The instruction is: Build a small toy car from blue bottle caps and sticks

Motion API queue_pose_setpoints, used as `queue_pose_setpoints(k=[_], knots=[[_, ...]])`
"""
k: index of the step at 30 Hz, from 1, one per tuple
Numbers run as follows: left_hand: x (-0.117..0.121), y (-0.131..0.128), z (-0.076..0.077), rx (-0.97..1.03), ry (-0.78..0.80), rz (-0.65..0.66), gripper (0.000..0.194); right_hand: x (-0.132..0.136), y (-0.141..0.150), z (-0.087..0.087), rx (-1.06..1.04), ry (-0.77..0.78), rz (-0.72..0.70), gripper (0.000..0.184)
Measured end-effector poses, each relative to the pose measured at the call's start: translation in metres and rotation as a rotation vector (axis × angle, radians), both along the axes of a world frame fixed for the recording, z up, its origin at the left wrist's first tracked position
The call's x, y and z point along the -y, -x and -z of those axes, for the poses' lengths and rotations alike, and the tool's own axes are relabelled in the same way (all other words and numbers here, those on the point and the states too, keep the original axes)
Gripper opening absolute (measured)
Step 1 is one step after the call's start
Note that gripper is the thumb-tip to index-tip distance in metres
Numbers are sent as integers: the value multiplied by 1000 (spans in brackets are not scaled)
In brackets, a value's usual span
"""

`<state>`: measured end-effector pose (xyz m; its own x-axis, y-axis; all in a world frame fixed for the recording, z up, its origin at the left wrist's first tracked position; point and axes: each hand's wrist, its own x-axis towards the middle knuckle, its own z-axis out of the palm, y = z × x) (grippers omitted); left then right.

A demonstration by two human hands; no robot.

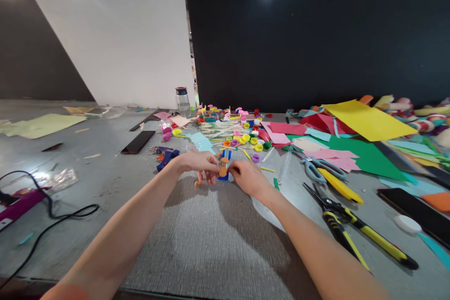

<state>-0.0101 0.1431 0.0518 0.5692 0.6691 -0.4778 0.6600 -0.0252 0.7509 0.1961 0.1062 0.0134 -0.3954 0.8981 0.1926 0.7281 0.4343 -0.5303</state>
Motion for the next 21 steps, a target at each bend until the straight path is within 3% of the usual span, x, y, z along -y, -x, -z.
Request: queue_pose_setpoints(k=[12, 21], knots=[[-5, 0, 7, -8, 4, 23, 38, 7, 3, -6, 27, 77, -72, 27], [-1, 1, 0, -11, 5, -3, 37, 8, 0, -7, 56, 16, -42, 33]])
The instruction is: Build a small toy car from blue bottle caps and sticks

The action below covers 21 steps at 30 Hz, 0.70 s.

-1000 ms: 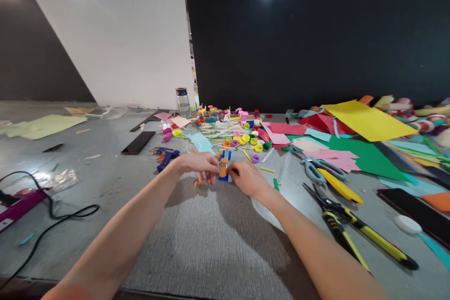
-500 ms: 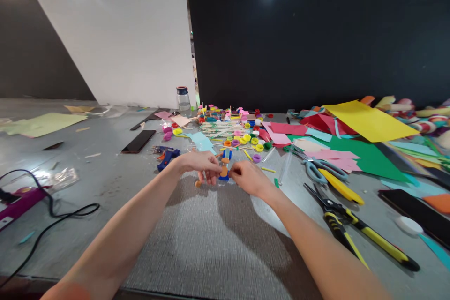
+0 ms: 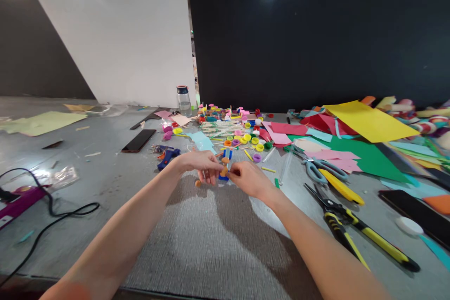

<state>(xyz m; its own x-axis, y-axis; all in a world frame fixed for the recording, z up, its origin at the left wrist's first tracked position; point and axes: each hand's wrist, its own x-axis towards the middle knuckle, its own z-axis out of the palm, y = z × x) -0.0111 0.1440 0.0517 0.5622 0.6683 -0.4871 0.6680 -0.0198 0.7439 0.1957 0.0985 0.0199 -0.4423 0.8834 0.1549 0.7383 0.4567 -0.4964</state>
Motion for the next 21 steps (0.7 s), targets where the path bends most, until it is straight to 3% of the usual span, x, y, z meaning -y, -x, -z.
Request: queue_pose_setpoints(k=[9, 21], knots=[[-7, 3, 11, 32, 72, 76, 20, 8, 6, 8, 457, -476, -125, 17], [-3, -1, 7, 15, 61, 45, 16, 5, 3, 6, 467, -514, -162, 24]])
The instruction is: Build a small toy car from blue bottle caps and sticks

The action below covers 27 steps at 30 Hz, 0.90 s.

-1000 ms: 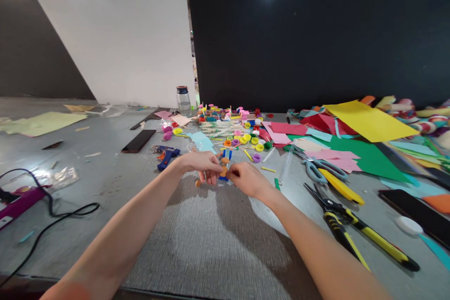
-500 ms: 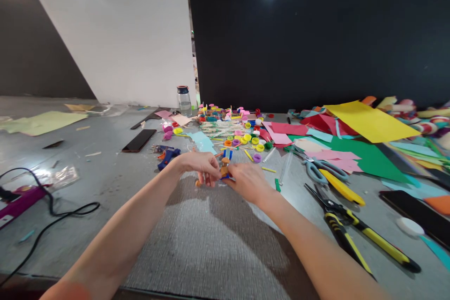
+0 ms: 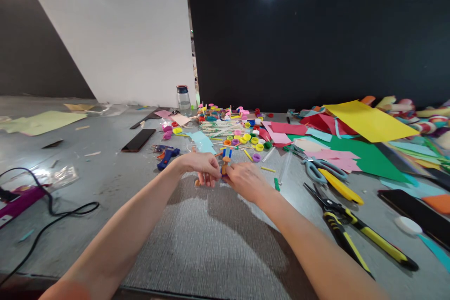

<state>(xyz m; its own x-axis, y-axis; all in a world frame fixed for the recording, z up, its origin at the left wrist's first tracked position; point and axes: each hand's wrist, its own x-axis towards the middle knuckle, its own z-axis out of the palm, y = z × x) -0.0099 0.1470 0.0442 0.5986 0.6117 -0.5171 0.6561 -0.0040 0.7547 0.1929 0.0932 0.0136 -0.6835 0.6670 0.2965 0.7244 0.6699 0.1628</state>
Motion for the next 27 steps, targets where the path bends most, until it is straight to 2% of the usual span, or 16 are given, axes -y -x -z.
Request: queue_pose_setpoints(k=[5, 9, 15, 20, 27], knots=[[2, 6, -10, 14, -45, -68, 18, -10, -13, -3, -265, 177, 126, 31], [3, 1, -9, 18, -59, -110, 18, -21, -18, 2, -383, 274, 202, 26], [4, -7, -2, 60, -47, -152, 21, -24, -14, 9, -497, 479, 167, 31], [3, -10, 2, 92, -33, -174, 28, -21, -11, 9, -529, 531, 158, 31], [0, -7, 5, 102, -13, -164, 32, -13, -8, -2, -485, 538, 198, 30]])
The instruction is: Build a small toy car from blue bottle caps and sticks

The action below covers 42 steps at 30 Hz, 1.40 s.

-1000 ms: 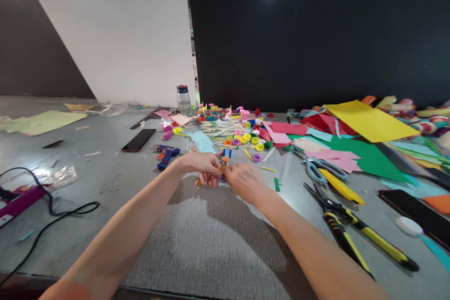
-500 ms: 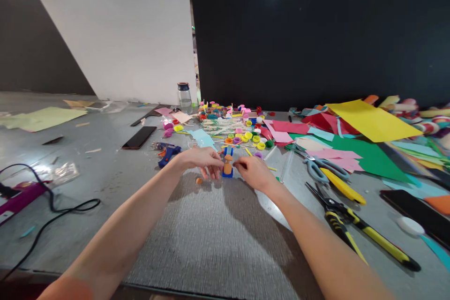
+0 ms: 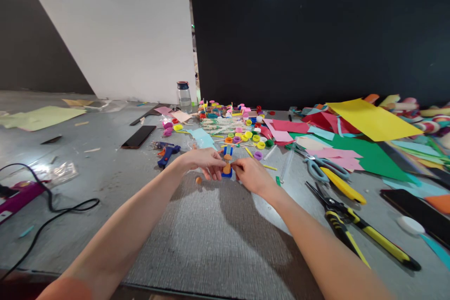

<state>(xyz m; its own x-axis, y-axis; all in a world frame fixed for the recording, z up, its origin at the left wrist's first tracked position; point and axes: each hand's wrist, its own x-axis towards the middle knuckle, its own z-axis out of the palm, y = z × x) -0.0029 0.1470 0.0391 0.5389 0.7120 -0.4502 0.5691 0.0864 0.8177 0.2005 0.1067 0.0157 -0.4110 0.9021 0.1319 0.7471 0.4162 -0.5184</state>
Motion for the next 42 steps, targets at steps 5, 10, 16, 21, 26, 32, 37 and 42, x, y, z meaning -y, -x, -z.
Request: queue_pose_setpoints(k=[5, 10, 16, 21, 26, 32, 37, 42], knots=[[0, 2, -2, 3, 5, 31, 28, 7, 3, -7, 70, 1, 17, 32], [-1, -1, 2, -1, -1, 37, 25, 14, 9, -12, 124, -32, 24, 32], [3, 0, -5, -17, -5, 33, 28, 13, 7, -15, 162, -9, 48, 31], [3, 0, -7, -30, 10, 58, 25, 14, 7, -14, 152, -28, 21, 32], [2, 2, -6, -27, -20, 41, 24, 12, 6, -12, 141, -54, 35, 30], [4, 9, -15, -5, -89, -27, 17, 5, -3, -10, 61, -85, 73, 26], [-1, 12, -12, 21, -104, -20, 17, -3, -6, -9, 9, -40, 54, 27], [-4, 13, -9, 11, -110, -5, 19, -2, -11, 2, -20, 2, 38, 27]])
